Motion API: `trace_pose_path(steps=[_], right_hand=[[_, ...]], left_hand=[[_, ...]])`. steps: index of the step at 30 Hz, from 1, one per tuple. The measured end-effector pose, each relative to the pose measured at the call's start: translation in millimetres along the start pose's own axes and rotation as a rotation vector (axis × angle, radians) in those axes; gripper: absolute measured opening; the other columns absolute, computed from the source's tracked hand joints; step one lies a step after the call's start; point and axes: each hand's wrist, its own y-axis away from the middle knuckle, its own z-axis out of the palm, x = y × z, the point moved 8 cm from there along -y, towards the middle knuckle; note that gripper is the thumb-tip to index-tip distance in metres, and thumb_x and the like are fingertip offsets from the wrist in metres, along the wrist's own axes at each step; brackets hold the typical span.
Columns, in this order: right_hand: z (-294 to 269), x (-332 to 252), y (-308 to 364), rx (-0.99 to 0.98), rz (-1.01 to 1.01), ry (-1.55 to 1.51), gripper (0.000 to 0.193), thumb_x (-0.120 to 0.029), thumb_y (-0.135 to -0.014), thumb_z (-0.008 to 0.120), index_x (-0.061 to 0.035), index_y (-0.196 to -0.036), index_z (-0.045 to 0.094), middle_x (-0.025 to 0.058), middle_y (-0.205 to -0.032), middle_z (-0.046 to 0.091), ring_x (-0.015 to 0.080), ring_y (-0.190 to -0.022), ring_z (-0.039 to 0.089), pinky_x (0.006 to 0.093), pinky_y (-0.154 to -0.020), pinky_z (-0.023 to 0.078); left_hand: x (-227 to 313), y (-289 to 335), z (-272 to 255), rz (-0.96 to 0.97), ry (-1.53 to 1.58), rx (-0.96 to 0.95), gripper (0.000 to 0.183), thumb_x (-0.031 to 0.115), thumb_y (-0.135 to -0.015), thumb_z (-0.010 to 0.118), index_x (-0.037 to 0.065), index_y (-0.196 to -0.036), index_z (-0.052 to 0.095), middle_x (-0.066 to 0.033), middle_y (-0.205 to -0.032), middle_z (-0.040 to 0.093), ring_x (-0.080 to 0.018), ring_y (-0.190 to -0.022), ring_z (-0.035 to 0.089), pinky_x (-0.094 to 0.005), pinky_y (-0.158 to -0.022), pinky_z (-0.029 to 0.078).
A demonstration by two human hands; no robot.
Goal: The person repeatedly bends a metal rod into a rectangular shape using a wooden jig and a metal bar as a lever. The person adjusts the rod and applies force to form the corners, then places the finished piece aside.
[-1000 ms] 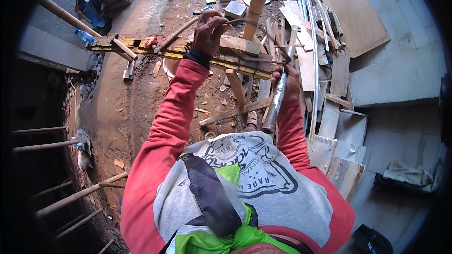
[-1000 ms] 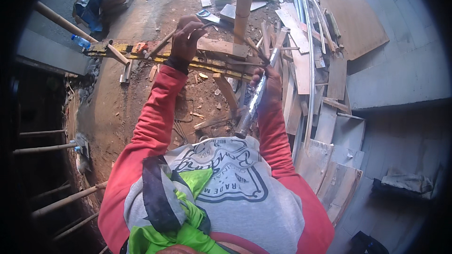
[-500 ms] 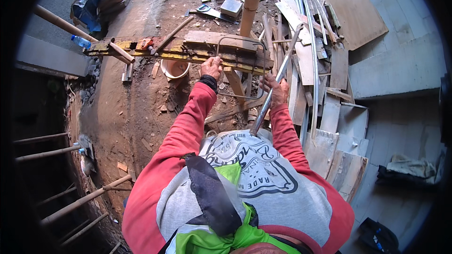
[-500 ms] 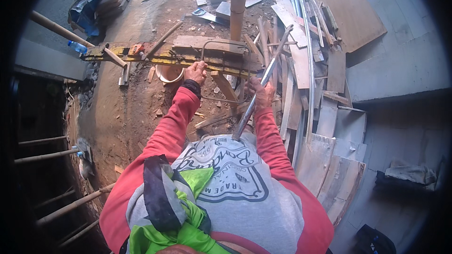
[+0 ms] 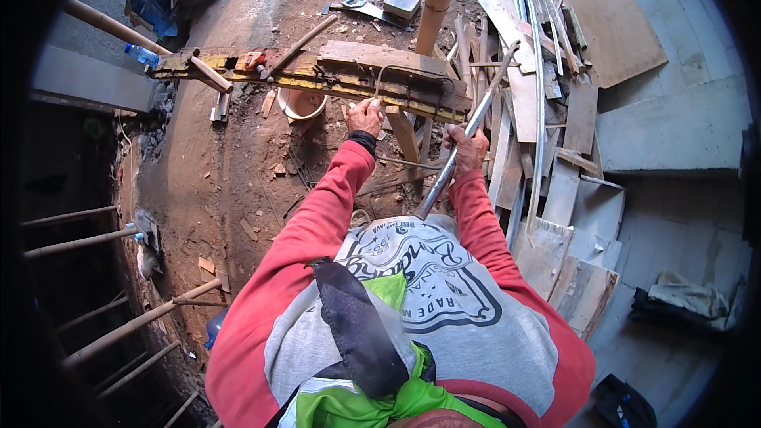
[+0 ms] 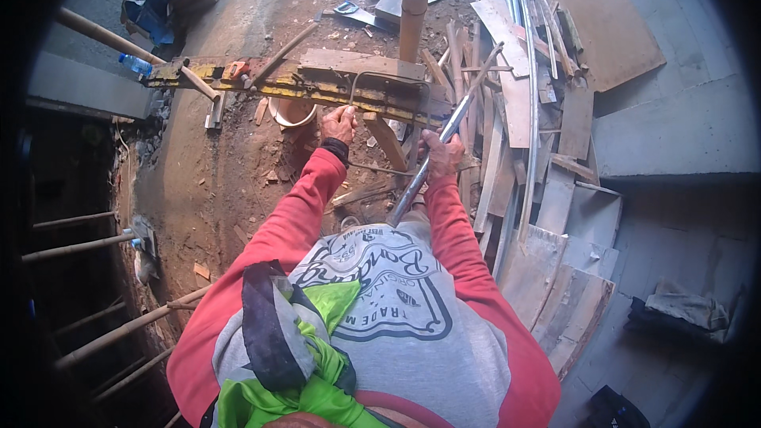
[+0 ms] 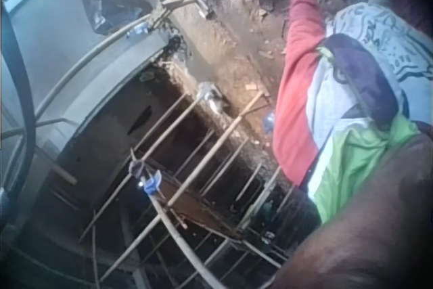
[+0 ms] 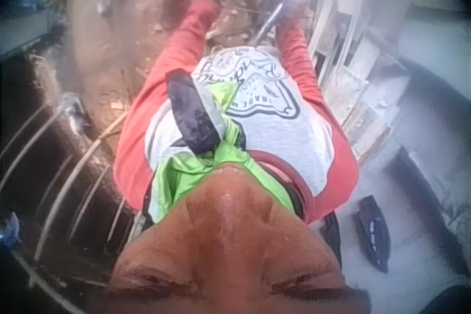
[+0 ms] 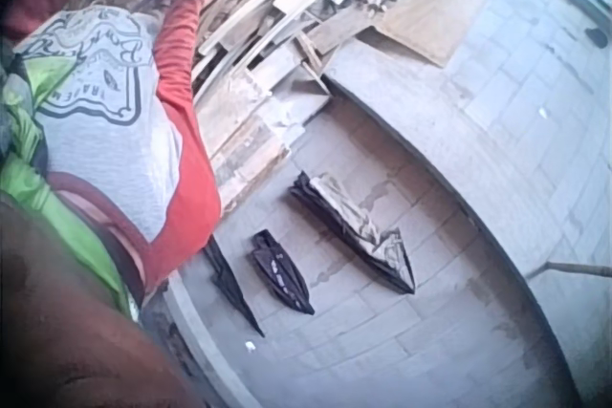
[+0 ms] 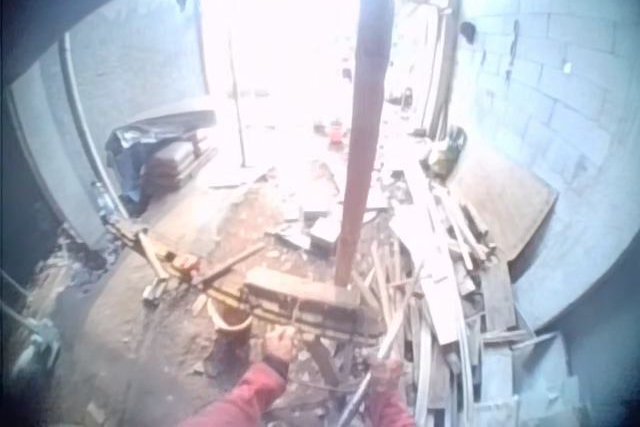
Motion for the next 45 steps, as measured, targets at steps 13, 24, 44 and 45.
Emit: trace_pose_path(steps=[13,24,44,45], right_hand=[[15.1,30.8,-15.0,0.005,0.099,0.121,0.026,-0.006,-0.079,0.073,0.0023,-0.091,0.052,0.0113,-0.073,0.063,0.0166,-0.054,0.063,0.0267,-0.044,0.052],[2.9,30.2,-13.1,0.086,0.056,0.189,0.028,-0.010,-0.079,0.074,0.0044,-0.090,0.053,0.0116,-0.070,0.064,0.0160,-0.052,0.063,0.0270,-0.044,0.053],[6.2,23.2,-14.3,0.085,0.077,0.164,0.026,-0.005,-0.079,0.073,0.0027,-0.090,0.051,0.0116,-0.072,0.063,0.0168,-0.052,0.063,0.0264,-0.041,0.051],[7.3,23.3,-15.4,0.072,0.075,0.146,0.026,-0.005,-0.078,0.073,0.0028,-0.089,0.051,0.0116,-0.072,0.063,0.0168,-0.051,0.063,0.0265,-0.040,0.051]], left_hand=[[-67.8,-53.8,-18.9,0.111,-0.445,0.114,0.034,0.028,-0.092,0.062,0.003,-0.113,0.070,-0.0200,-0.090,0.071,-0.0330,-0.090,0.067,-0.0399,-0.085,0.051],[3.3,-20.6,2.8,0.107,-0.686,0.040,0.027,0.030,-0.094,0.055,0.011,-0.103,0.071,-0.0140,-0.096,0.072,-0.0314,-0.092,0.067,-0.0403,-0.084,0.049],[-57.6,-58.3,0.0,0.070,-0.475,-0.010,0.025,0.026,-0.093,0.057,0.005,-0.094,0.070,-0.0065,-0.069,0.063,-0.0148,-0.056,0.060,-0.0328,-0.051,0.046],[-62.8,-61.4,-1.4,0.042,-0.408,-0.026,0.023,0.025,-0.093,0.057,0.005,-0.093,0.070,-0.0053,-0.067,0.061,-0.0131,-0.053,0.058,-0.0315,-0.048,0.045]])
